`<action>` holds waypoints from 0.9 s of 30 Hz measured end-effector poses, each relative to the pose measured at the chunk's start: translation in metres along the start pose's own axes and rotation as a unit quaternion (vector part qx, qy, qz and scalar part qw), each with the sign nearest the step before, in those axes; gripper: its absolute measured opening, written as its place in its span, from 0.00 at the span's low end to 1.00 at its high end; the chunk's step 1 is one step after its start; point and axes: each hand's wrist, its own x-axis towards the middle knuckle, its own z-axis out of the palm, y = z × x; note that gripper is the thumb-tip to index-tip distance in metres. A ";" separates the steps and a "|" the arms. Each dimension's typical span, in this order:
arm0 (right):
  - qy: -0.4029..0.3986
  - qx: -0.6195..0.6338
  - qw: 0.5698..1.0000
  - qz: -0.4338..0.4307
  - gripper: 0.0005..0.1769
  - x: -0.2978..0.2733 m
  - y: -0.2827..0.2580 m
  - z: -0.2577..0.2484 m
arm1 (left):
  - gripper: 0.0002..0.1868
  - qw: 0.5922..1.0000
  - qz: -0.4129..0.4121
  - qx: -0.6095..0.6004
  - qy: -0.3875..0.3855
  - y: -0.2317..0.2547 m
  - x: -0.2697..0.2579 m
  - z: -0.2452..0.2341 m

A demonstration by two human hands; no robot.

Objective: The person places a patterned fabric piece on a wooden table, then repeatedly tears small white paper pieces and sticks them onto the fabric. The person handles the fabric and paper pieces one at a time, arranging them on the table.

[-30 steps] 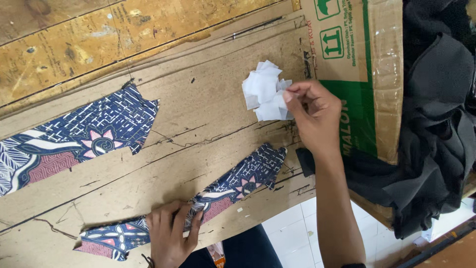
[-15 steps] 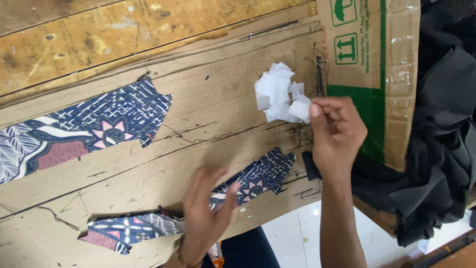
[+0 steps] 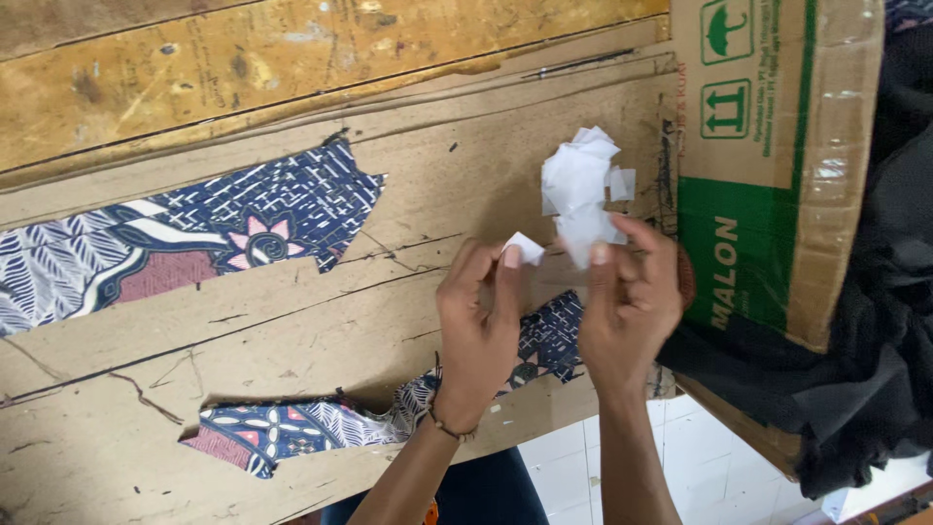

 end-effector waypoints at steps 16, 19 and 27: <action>-0.339 0.021 0.926 -0.164 0.10 -0.020 -0.078 0.087 | 0.15 0.993 0.109 -0.004 0.044 0.012 -0.003 -0.136; -0.362 0.002 0.911 -0.197 0.09 -0.014 -0.087 0.114 | 0.05 0.994 0.076 0.057 0.062 0.002 0.004 -0.156; -0.330 0.009 0.928 -0.173 0.11 0.002 -0.069 0.158 | 0.04 0.967 0.123 0.175 0.140 -0.013 0.023 -0.166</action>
